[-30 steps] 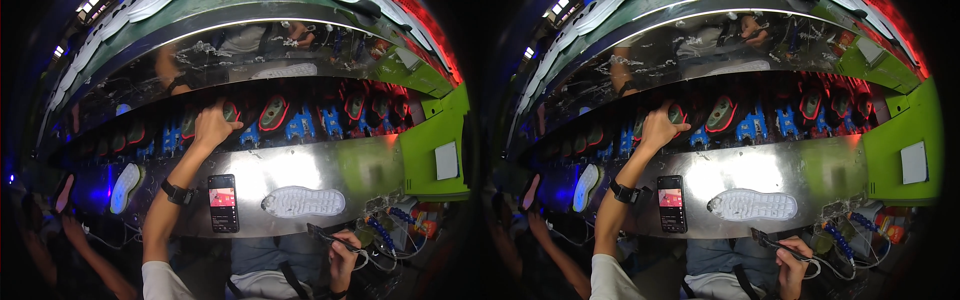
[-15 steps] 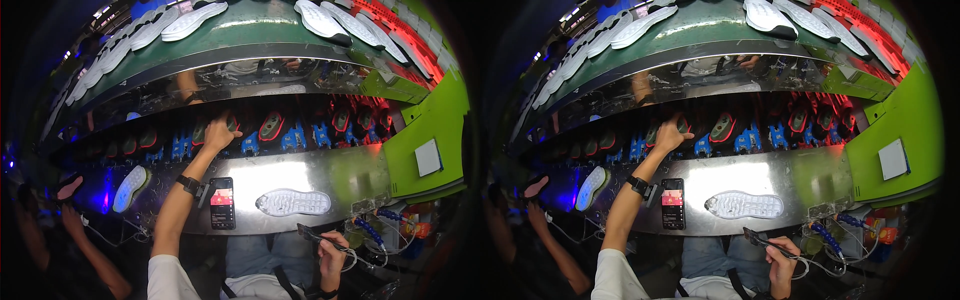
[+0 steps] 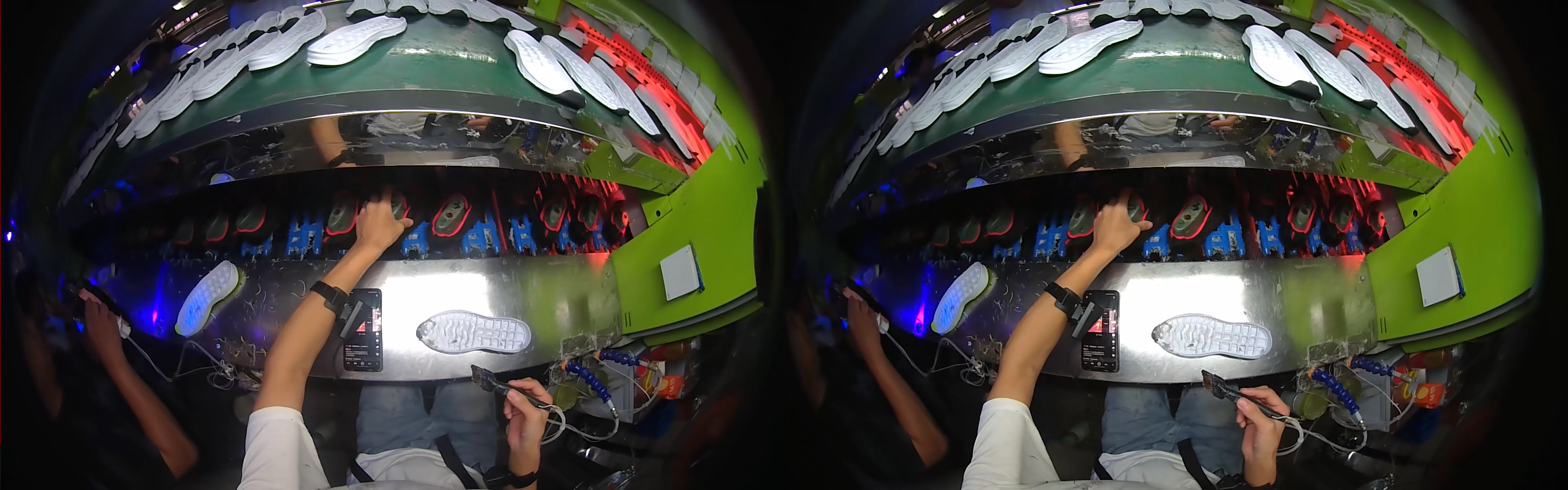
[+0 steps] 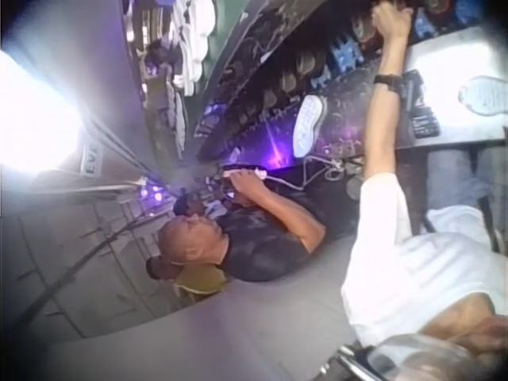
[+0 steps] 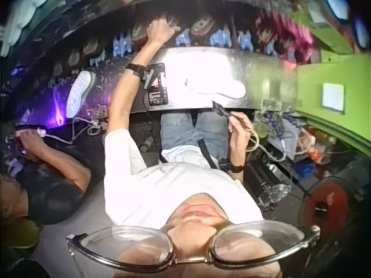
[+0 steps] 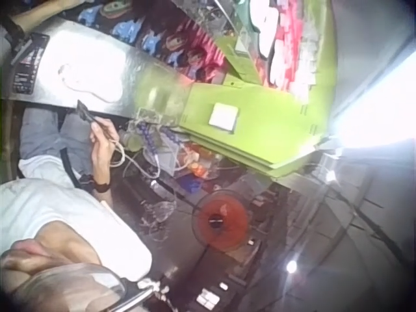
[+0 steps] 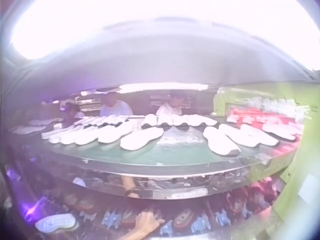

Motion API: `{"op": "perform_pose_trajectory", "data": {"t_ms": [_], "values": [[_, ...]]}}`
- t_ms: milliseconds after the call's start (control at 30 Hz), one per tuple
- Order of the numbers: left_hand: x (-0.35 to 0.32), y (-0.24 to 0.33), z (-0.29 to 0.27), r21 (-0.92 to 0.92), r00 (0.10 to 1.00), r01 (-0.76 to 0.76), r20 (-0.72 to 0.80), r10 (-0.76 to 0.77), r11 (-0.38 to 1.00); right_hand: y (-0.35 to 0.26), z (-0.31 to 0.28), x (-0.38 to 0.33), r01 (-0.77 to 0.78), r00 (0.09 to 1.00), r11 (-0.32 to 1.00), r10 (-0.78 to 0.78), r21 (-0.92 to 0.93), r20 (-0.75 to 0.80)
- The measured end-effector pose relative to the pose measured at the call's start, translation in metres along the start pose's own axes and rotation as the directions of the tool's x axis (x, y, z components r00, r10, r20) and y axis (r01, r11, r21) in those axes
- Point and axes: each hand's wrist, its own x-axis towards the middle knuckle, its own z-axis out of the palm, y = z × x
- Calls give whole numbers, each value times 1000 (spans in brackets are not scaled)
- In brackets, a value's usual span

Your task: The recorder applies glue to white rubber shoe soles using a brush and then places them on a drying rack or conveyor system.

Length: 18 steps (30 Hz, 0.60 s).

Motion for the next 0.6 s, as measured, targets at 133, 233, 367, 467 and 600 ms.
{"op": "perform_pose_trajectory", "data": {"t_ms": [133, 233, 367, 467, 600], "values": [[-3, 3, 9, 34, 995, -4, -97, 7, 999, -2, 8, -3, 6, 1000, 1000, -6, -6, 8], [-2, -3, 0, -66, 1000, 2, 0, -2, 998, -3, 8, -4, 17, 1000, 1000, -17, -7, 6], [-14, -42, -32, -71, 998, 8, 58, -3, 997, 0, 10, -2, 32, 999, 999, -32, -7, 23], [-40, -54, -112, -461, 961, 210, 258, -96, 862, -3, 9, 2, 71, 997, 997, -71, 2, 9], [-88, -57, -201, -677, 990, 119, 22, -142, 727, -2, 10, 8, 34, 999, 999, -33, -8, 29]]}}
